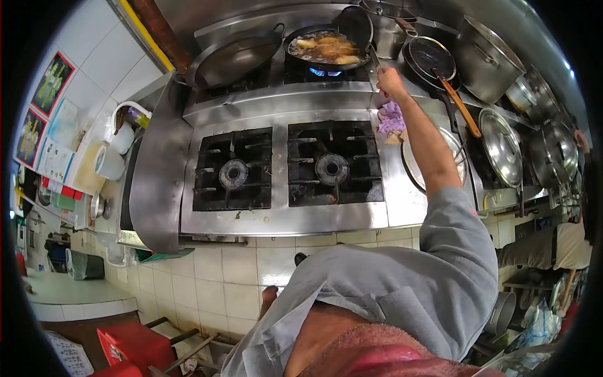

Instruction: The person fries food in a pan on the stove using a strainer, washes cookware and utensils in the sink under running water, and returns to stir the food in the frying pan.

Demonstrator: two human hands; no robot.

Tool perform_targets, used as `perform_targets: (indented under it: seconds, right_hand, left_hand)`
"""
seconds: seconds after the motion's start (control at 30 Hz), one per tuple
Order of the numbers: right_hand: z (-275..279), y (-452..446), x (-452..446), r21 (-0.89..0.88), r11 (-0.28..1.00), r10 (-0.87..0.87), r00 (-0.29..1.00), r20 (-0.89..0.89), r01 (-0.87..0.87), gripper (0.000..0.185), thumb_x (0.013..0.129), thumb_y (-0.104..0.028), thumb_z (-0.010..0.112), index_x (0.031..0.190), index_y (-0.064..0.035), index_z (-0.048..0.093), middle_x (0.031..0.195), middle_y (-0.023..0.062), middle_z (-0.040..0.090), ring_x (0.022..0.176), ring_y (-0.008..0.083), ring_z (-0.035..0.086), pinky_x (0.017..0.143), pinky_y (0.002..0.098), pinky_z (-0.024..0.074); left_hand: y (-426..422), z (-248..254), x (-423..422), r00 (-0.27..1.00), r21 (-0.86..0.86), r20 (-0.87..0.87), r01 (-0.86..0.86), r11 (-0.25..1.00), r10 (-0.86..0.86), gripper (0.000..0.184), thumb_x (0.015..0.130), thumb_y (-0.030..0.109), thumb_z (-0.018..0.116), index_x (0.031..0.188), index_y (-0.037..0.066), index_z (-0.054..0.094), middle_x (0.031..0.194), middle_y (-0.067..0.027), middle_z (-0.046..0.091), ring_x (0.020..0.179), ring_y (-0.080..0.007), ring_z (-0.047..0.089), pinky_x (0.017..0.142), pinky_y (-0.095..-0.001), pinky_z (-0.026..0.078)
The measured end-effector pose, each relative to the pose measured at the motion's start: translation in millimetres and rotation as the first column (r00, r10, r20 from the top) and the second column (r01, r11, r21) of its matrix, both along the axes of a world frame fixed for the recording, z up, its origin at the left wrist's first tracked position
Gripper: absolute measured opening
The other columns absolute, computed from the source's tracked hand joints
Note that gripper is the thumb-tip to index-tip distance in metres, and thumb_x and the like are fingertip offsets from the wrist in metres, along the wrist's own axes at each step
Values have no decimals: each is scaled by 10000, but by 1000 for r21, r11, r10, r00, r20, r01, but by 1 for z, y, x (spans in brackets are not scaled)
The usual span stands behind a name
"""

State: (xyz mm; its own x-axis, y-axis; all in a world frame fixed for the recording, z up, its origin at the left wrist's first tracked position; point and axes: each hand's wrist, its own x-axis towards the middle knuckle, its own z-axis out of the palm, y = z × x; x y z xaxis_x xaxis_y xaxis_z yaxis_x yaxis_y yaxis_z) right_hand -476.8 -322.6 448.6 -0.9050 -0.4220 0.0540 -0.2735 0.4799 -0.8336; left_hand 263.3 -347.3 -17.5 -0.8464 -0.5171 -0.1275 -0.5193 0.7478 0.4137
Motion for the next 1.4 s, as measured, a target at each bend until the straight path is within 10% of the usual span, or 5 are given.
perform_targets:
  seconds: [0.53,0.77,0.9,1.03,1.4]
  right_hand:
    - [6,-18,68,-268,962,86,988,127,-50,174,792,-69,425,946,-35,498,521,61,483,326,149,438,282,298,307]
    - [24,0,92,-152,984,93,995,-31,-97,230,802,-106,431,1007,-47,517,534,71,513,323,143,446,298,295,337]
    - [6,13,50,34,999,34,800,-599,-17,340,740,-58,465,1076,-77,514,853,197,601,735,344,593,635,401,467]
    - [22,26,42,250,948,-57,876,-480,198,318,755,-90,441,1063,-70,519,966,213,564,913,382,532,768,423,430]
    - [15,-16,20,-311,950,191,845,500,-30,157,804,-104,457,657,-49,459,549,54,492,406,131,439,369,260,342]
  left_hand:
    - [-74,52,-52,561,746,190,-616,253,806,309,703,119,595,978,-22,579,894,-108,606,844,-177,552,739,-264,427]
    - [-62,13,-29,963,289,149,-258,922,223,319,708,153,581,983,-6,583,946,-136,603,885,-217,561,799,-270,431]
    - [-31,54,-19,891,617,74,-395,681,449,142,687,115,558,792,23,590,804,-132,581,690,-224,570,586,-345,482]
    - [-38,51,7,989,-14,131,73,997,-71,61,688,95,516,667,39,510,636,-85,480,549,-184,505,486,-346,455]
    - [-17,67,0,829,664,-32,-400,632,558,85,704,116,483,623,101,460,551,10,358,467,-93,383,393,-271,357]
